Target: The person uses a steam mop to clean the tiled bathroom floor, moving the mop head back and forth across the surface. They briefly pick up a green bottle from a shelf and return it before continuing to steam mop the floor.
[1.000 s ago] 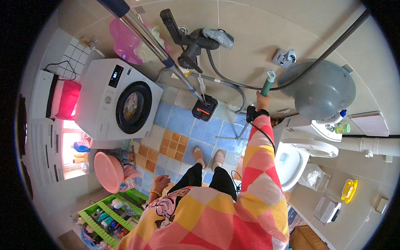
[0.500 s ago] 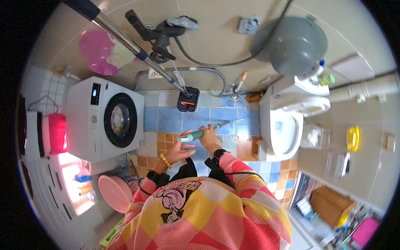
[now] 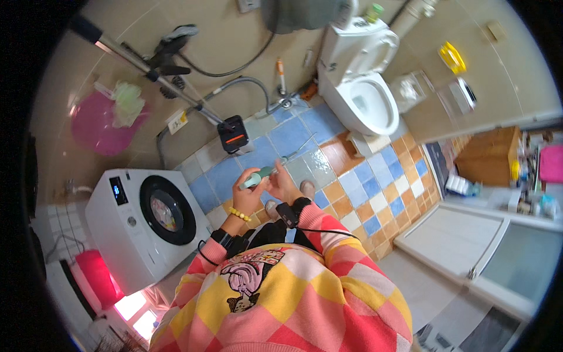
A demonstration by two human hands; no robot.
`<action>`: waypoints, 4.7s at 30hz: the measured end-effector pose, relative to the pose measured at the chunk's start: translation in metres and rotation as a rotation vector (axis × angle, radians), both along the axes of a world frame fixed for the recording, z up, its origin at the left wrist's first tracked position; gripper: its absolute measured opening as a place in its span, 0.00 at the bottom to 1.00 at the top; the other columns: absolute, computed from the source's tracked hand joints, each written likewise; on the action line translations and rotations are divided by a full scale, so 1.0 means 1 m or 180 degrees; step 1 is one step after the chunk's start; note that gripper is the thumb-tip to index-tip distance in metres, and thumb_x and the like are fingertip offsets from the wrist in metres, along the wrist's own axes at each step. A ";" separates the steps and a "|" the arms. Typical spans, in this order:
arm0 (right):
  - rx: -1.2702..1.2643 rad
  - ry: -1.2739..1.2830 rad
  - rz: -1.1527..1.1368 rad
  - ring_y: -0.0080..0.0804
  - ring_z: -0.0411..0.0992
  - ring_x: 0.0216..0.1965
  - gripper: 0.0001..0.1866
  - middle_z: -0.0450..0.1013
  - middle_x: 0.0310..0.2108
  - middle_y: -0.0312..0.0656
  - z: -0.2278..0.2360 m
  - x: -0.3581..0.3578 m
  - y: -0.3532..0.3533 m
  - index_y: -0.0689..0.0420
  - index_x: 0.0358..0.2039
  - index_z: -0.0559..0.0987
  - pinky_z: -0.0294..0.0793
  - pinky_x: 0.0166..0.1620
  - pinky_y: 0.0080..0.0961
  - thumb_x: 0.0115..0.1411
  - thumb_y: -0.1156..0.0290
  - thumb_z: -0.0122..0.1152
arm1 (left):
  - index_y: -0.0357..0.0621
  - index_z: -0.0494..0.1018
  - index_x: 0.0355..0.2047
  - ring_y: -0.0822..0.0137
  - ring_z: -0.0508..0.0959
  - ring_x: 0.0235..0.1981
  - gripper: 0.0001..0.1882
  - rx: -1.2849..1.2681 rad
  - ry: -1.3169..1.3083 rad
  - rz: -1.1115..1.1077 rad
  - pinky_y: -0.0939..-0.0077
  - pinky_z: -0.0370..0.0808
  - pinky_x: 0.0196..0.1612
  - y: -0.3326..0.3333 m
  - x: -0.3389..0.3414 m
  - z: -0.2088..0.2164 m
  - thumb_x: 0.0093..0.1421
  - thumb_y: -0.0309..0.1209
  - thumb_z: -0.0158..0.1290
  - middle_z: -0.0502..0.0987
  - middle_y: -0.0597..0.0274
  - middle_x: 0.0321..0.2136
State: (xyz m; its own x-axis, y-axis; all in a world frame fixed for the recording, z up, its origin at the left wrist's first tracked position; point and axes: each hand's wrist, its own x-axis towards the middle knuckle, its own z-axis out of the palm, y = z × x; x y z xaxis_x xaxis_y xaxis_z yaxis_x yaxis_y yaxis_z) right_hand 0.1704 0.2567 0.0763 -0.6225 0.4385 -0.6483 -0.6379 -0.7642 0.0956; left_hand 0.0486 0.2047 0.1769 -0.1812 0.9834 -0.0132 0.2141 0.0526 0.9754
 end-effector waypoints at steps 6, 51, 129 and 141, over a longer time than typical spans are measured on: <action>-0.0768 -0.0593 -0.1040 0.38 0.68 0.32 0.07 0.67 0.30 0.47 0.007 0.010 -0.029 0.64 0.37 0.65 0.75 0.43 0.41 0.62 0.74 0.47 | 0.39 0.71 0.42 0.79 0.74 0.31 0.15 -0.0045 0.0151 -0.0883 0.83 0.73 0.33 -0.031 0.017 0.040 0.56 0.25 0.60 0.76 0.67 0.33; -0.1572 -0.1341 -0.2565 0.41 0.68 0.21 0.03 0.66 0.20 0.45 -0.119 0.103 -0.300 0.61 0.28 0.68 0.72 0.24 0.38 0.57 0.76 0.50 | 0.47 0.65 0.25 0.77 0.66 0.11 0.14 -0.6130 -0.0211 -0.2837 0.83 0.63 0.14 -0.145 0.150 -0.081 0.62 0.40 0.55 0.68 0.69 0.14; -0.0529 -0.0365 0.1744 0.36 0.71 0.30 0.14 0.71 0.28 0.45 -0.018 0.153 0.061 0.60 0.34 0.68 0.75 0.38 0.36 0.62 0.62 0.57 | 0.46 0.70 0.34 0.68 0.73 0.22 0.19 -0.3354 -0.4687 0.0477 0.74 0.74 0.24 0.028 0.163 -0.024 0.63 0.50 0.50 0.72 0.60 0.26; -0.1412 -0.0502 0.3091 0.26 0.64 0.21 0.08 0.62 0.20 0.38 0.028 0.248 0.031 0.58 0.27 0.63 0.71 0.26 0.23 0.63 0.73 0.49 | 0.42 0.72 0.39 0.66 0.79 0.30 0.16 -0.1747 -0.3122 0.1974 0.70 0.79 0.35 -0.153 0.218 -0.048 0.68 0.42 0.42 0.77 0.59 0.29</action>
